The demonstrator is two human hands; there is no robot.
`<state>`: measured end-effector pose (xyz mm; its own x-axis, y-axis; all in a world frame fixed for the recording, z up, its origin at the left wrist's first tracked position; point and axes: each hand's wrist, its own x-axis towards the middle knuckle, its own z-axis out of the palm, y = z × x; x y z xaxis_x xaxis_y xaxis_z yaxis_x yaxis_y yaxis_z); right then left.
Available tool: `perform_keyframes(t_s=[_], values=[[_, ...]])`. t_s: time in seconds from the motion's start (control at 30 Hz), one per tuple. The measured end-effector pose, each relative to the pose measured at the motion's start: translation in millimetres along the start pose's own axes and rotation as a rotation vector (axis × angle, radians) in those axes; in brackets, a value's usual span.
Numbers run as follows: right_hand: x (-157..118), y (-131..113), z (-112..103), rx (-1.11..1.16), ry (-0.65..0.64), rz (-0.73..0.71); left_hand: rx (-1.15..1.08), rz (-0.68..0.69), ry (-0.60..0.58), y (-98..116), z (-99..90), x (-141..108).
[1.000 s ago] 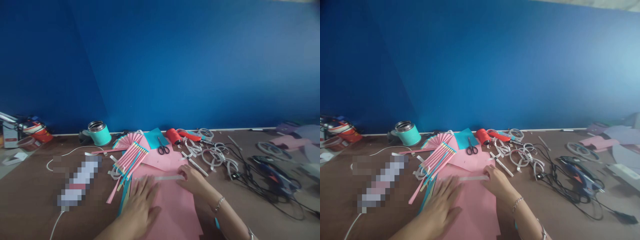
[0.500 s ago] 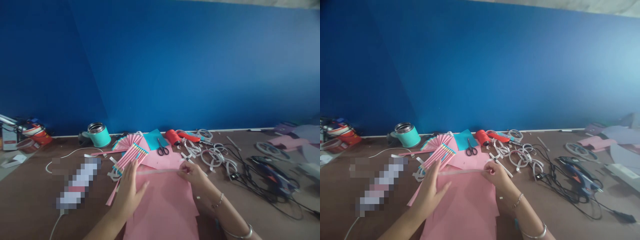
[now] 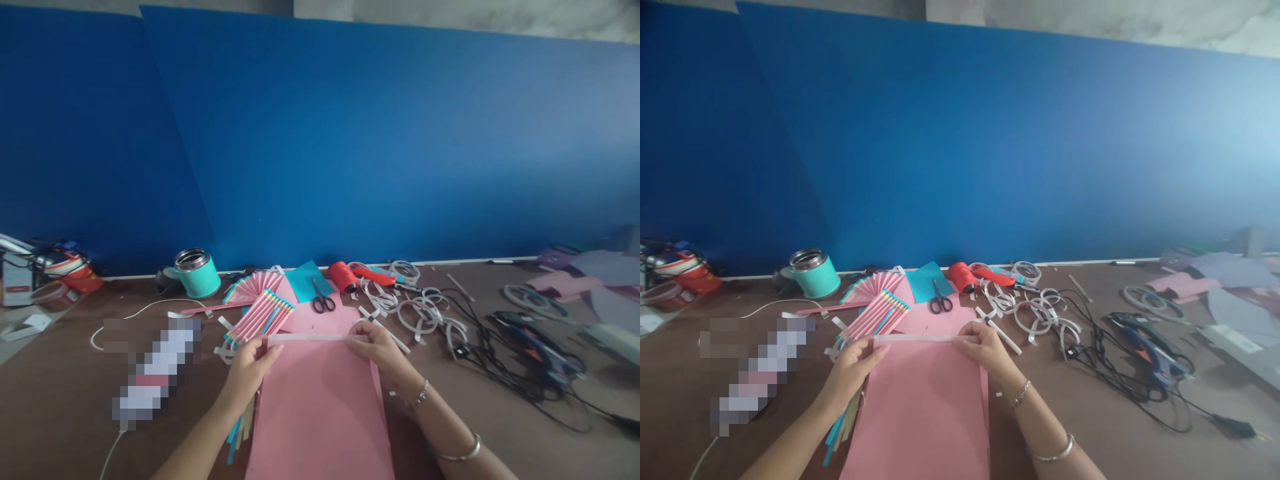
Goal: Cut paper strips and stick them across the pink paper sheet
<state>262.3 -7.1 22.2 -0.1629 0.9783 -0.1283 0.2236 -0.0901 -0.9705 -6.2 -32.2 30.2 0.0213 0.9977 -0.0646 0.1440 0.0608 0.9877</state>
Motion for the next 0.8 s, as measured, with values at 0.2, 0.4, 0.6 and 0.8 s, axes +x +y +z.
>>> perform_keyframes(t_s=[0.2,0.4,0.6,0.8], values=[[-3.0,-19.0,-1.7,-0.229,0.019,-0.026,0.09,0.04,0.0,10.7,-1.2,4.5],[3.5,-56.0,7.5,-0.485,-0.07,-0.265,0.149,0.063,-0.067,20.1,0.6,11.5],[30.9,-57.5,7.3,-0.564,-0.255,-0.186,0.166,0.055,-0.019,16.1,3.0,22.8],[37.7,-33.8,-35.3,-0.462,-0.284,-0.046,0.131,0.02,0.085,8.8,1.7,24.3]])
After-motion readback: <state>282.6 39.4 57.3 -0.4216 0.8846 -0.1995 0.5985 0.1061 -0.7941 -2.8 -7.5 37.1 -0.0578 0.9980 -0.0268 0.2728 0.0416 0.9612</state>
